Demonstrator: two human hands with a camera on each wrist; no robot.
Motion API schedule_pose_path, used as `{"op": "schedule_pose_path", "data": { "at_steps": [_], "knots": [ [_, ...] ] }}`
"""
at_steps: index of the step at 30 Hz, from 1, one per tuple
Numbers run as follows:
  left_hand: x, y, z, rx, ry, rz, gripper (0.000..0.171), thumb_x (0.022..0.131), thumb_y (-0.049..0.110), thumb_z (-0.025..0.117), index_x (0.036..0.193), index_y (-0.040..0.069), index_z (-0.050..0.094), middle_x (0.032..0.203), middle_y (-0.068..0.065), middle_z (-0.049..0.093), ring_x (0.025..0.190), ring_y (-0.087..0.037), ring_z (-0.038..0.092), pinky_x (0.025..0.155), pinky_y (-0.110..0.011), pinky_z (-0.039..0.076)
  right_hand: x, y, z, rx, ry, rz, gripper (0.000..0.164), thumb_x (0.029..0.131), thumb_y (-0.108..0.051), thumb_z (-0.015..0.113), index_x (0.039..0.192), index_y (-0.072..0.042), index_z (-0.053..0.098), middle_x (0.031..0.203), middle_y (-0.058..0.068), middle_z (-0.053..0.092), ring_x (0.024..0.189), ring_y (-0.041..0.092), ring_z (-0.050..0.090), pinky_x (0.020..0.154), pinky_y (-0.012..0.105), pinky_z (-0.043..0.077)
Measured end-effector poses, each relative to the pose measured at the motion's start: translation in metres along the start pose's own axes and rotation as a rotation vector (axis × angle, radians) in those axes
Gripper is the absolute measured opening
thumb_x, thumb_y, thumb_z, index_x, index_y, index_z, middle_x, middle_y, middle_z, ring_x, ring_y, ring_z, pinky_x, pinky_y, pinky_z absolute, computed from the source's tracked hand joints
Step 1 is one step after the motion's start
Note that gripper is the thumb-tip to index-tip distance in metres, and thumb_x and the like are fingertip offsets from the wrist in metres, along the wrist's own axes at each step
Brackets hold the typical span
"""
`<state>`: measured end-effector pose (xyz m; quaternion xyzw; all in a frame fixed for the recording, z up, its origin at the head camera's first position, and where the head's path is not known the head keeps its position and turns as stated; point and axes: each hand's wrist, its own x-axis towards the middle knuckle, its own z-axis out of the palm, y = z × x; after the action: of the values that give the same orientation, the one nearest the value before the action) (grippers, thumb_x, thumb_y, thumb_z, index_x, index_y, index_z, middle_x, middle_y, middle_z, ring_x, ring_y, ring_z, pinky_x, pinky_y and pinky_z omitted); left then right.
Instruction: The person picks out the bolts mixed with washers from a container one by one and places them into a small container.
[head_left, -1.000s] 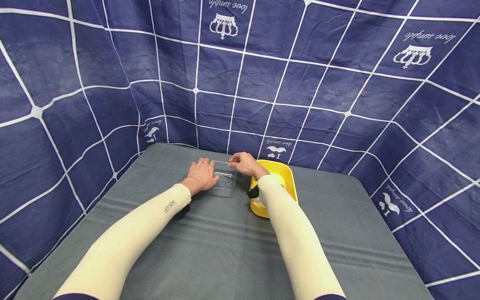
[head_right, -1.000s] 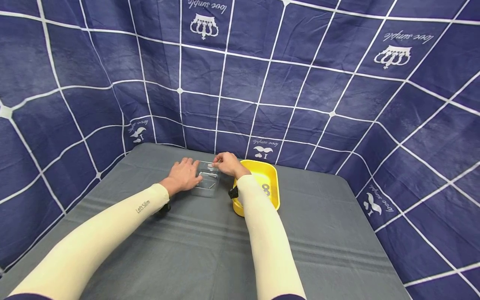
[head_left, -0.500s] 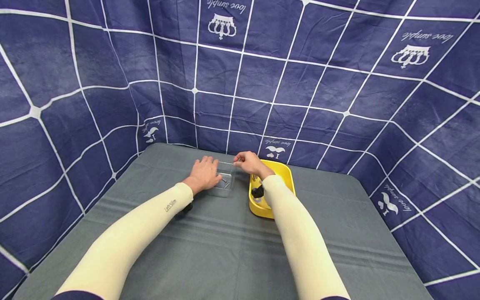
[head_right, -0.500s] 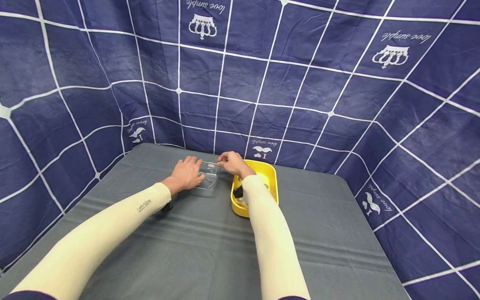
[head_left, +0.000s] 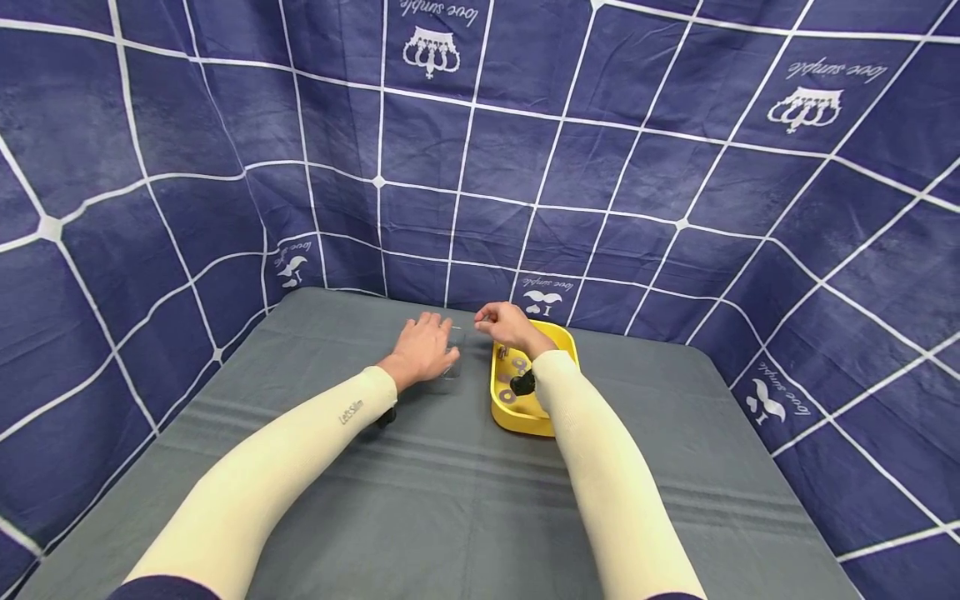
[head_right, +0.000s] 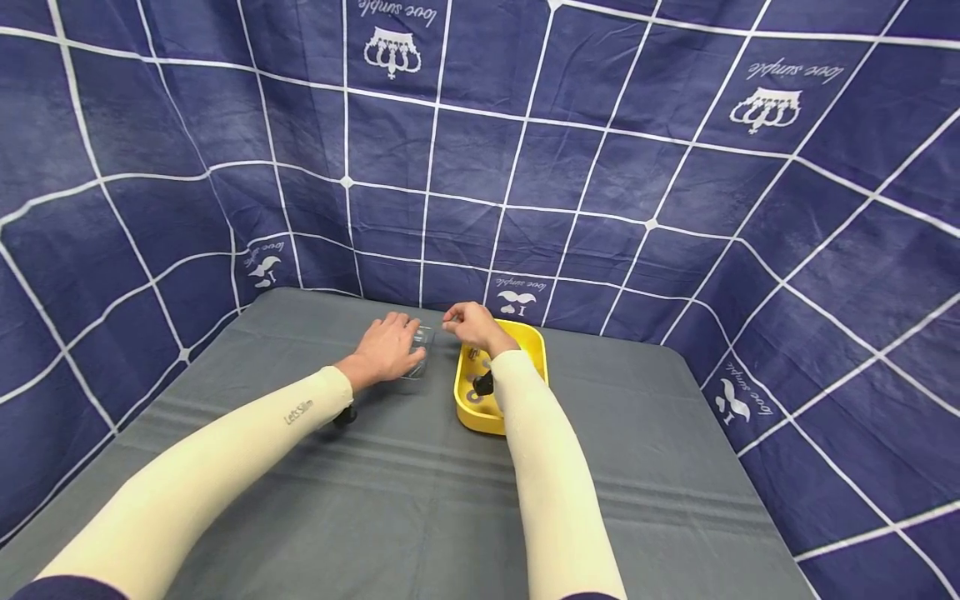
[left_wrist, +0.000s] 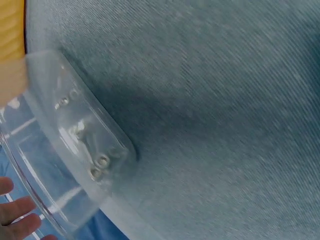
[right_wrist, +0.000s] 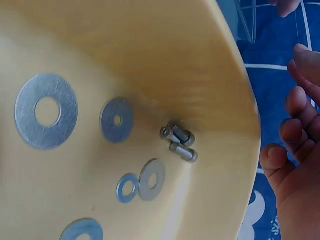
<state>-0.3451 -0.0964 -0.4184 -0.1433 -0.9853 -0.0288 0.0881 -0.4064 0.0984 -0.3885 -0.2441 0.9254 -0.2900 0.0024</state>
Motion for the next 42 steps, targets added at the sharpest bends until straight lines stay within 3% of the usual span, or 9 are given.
{"op": "schedule_pose_path", "data": {
  "at_steps": [9, 25, 36, 42],
  "knots": [
    [0.004, 0.014, -0.002, -0.044, -0.001, 0.011, 0.061, 0.099, 0.043, 0.052, 0.147, 0.005, 0.048, 0.142, -0.018, 0.053, 0.135, -0.034, 0.045, 0.109, -0.055, 0.039, -0.006, 0.008, -0.006, 0.027, -0.019, 0.029, 0.018, 0.099, -0.021, 0.063, 0.108, -0.009, 0.072, 0.084, 0.002, 0.061, 0.075, 0.016, 0.054, 0.069, 0.028, 0.042],
    [0.014, 0.037, 0.003, -0.084, 0.027, 0.068, 0.059, 0.1, 0.044, 0.049, 0.145, 0.004, 0.049, 0.138, -0.017, 0.055, 0.132, -0.032, 0.049, 0.108, -0.047, 0.045, -0.025, 0.03, -0.019, 0.083, 0.037, 0.081, 0.021, 0.1, -0.02, 0.061, 0.112, -0.007, 0.071, 0.082, 0.002, 0.055, 0.075, 0.016, 0.048, 0.067, 0.026, 0.039],
    [0.017, 0.053, 0.004, -0.089, 0.024, 0.087, 0.058, 0.1, 0.044, 0.048, 0.142, 0.003, 0.051, 0.133, -0.017, 0.057, 0.129, -0.031, 0.049, 0.106, -0.046, 0.046, -0.034, 0.047, -0.015, 0.118, 0.065, 0.113, 0.023, 0.099, -0.019, 0.063, 0.116, -0.004, 0.07, 0.091, 0.006, 0.062, 0.08, 0.015, 0.053, 0.072, 0.024, 0.042],
    [0.017, 0.062, 0.004, -0.075, 0.014, 0.092, 0.057, 0.1, 0.047, 0.048, 0.137, 0.004, 0.053, 0.125, -0.015, 0.058, 0.123, -0.029, 0.051, 0.101, -0.045, 0.05, -0.038, 0.055, -0.012, 0.146, 0.071, 0.126, 0.023, 0.098, -0.016, 0.064, 0.115, -0.002, 0.07, 0.087, 0.005, 0.06, 0.077, 0.016, 0.051, 0.07, 0.024, 0.041]
  ]
}}
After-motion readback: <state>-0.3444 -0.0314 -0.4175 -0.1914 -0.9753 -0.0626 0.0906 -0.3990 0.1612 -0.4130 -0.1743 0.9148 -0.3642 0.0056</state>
